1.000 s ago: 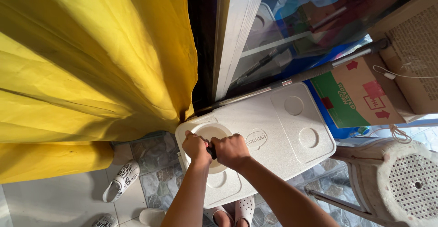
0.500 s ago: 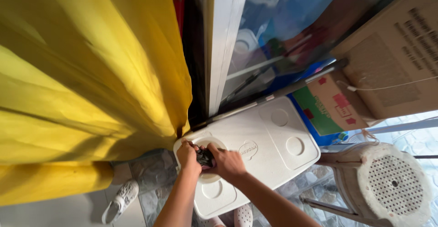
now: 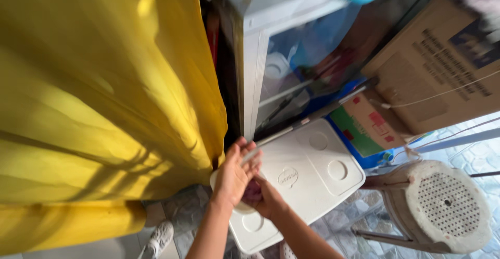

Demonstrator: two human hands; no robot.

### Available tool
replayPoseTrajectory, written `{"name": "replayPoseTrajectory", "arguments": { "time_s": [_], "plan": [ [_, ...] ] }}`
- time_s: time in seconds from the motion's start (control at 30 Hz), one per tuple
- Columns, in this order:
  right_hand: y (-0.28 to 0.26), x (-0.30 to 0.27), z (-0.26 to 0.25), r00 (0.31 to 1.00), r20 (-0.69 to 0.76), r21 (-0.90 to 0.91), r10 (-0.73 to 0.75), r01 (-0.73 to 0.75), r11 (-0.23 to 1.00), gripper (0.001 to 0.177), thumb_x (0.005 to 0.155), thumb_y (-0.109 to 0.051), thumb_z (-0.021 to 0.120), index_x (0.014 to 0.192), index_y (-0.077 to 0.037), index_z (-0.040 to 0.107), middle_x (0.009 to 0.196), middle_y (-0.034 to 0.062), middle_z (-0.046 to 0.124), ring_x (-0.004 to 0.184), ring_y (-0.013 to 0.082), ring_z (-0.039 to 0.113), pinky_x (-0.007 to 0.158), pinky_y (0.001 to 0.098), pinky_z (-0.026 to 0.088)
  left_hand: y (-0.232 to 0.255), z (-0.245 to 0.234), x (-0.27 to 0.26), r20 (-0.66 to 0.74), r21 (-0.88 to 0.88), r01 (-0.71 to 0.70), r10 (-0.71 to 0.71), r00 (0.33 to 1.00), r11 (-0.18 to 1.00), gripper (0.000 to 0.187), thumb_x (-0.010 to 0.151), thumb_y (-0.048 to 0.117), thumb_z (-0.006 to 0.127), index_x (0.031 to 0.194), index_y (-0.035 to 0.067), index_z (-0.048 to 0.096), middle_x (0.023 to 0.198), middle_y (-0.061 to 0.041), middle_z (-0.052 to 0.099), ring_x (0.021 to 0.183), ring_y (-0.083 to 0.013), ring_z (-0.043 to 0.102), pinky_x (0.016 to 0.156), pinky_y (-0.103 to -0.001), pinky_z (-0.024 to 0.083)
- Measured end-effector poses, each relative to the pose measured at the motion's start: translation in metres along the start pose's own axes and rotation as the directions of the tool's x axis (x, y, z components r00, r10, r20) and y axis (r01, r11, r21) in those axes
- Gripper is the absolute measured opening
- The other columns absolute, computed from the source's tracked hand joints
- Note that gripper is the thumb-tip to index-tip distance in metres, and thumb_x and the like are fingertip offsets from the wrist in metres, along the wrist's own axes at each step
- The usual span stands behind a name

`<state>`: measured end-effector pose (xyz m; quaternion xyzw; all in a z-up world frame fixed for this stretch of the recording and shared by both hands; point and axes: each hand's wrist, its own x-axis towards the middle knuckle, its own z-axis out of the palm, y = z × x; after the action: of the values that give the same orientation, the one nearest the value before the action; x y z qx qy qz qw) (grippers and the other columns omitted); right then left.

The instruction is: The person disassembles a black electric fan by removing the front grille, fan blades, and rear grille, then reassembles the components in reverse order. The person also briefly wipes the fan blades with a cloth.

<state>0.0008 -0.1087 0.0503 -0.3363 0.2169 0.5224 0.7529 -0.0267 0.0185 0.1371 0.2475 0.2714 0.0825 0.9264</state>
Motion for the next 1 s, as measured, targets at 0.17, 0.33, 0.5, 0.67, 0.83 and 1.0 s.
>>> {"name": "replayPoseTrajectory", "arguments": {
  "time_s": [0.17, 0.33, 0.5, 0.67, 0.83, 1.0],
  "plan": [
    [-0.025, -0.042, 0.034, 0.971, 0.159, -0.032, -0.178, 0.185, 0.982, 0.038, 0.108, -0.040, 0.053, 0.108, -0.005, 0.067, 0.087, 0.0081, 0.072, 0.066, 0.0139, 0.062, 0.072, 0.0310, 0.058, 0.013, 0.009, -0.015, -0.173, 0.273, -0.029, 0.079, 0.982, 0.962, 0.043, 0.098, 0.035, 0.051, 0.134, 0.010, 0.054, 0.121, -0.015, 0.070, 0.103, -0.0373, 0.067, 0.085, -0.046, 0.053],
    [-0.102, -0.133, 0.082, 0.913, 0.066, -0.161, -0.402, 0.407, 0.899, 0.038, 0.103, -0.056, 0.055, 0.106, -0.018, 0.057, 0.071, -0.0015, 0.053, 0.059, 0.0117, 0.054, 0.061, 0.0293, 0.050, 0.054, 0.039, -0.030, 0.006, 0.610, -0.183, 0.226, 0.974, 0.771, 0.047, 0.101, 0.039, 0.061, 0.133, 0.003, 0.061, 0.123, -0.010, 0.064, 0.101, -0.0208, 0.063, 0.082, -0.031, 0.049],
    [-0.140, -0.200, 0.111, 0.876, -0.039, -0.361, -0.481, 0.437, 0.824, 0.036, 0.087, -0.044, 0.058, 0.116, -0.025, 0.063, 0.091, -0.0075, 0.073, 0.080, 0.0062, 0.067, 0.073, 0.0242, 0.056, 0.040, 0.114, -0.049, 0.166, 0.699, -0.052, -0.092, 0.982, 0.714, 0.036, 0.091, 0.030, 0.059, 0.122, 0.012, 0.065, 0.110, -0.003, 0.074, 0.093, -0.0118, 0.072, 0.080, -0.025, 0.059],
    [-0.182, -0.241, 0.064, 0.686, -0.025, -0.698, -0.727, 0.509, 0.504, 0.033, 0.097, -0.035, 0.072, 0.103, -0.003, 0.065, 0.080, -0.0016, 0.059, 0.070, 0.0083, 0.052, 0.057, 0.0245, 0.041, 0.034, 0.174, -0.034, 0.345, 0.728, -0.404, 0.213, 0.914, 0.554, 0.022, 0.093, 0.018, 0.067, 0.102, -0.002, 0.073, 0.085, -0.007, 0.072, 0.079, -0.0139, 0.066, 0.073, -0.028, 0.055],
    [-0.219, -0.265, 0.013, 0.801, -0.097, -0.498, -0.590, 0.474, 0.726, 0.036, 0.099, -0.039, 0.057, 0.099, -0.005, 0.067, 0.073, 0.0074, 0.067, 0.061, 0.0222, 0.062, 0.048, 0.0320, 0.044, 0.003, 0.230, -0.033, 0.269, 0.672, -0.260, 0.098, 0.958, 0.693, 0.022, 0.100, 0.027, 0.059, 0.098, 0.005, 0.063, 0.088, 0.000, 0.067, 0.085, -0.0098, 0.066, 0.076, -0.027, 0.059],
    [-0.259, -0.294, -0.012, 0.448, 0.193, -0.575, -0.873, 0.772, 0.270, 0.041, 0.099, -0.040, 0.054, 0.120, -0.007, 0.067, 0.115, 0.0056, 0.073, 0.114, 0.0131, 0.067, 0.100, 0.0264, 0.049, -0.053, 0.305, -0.039, 0.310, 0.794, -0.392, 0.245, 0.919, 0.465, 0.021, 0.099, 0.030, 0.059, 0.100, 0.009, 0.061, 0.083, -0.001, 0.063, 0.075, -0.0114, 0.060, 0.065, -0.032, 0.054]
  ]
}}
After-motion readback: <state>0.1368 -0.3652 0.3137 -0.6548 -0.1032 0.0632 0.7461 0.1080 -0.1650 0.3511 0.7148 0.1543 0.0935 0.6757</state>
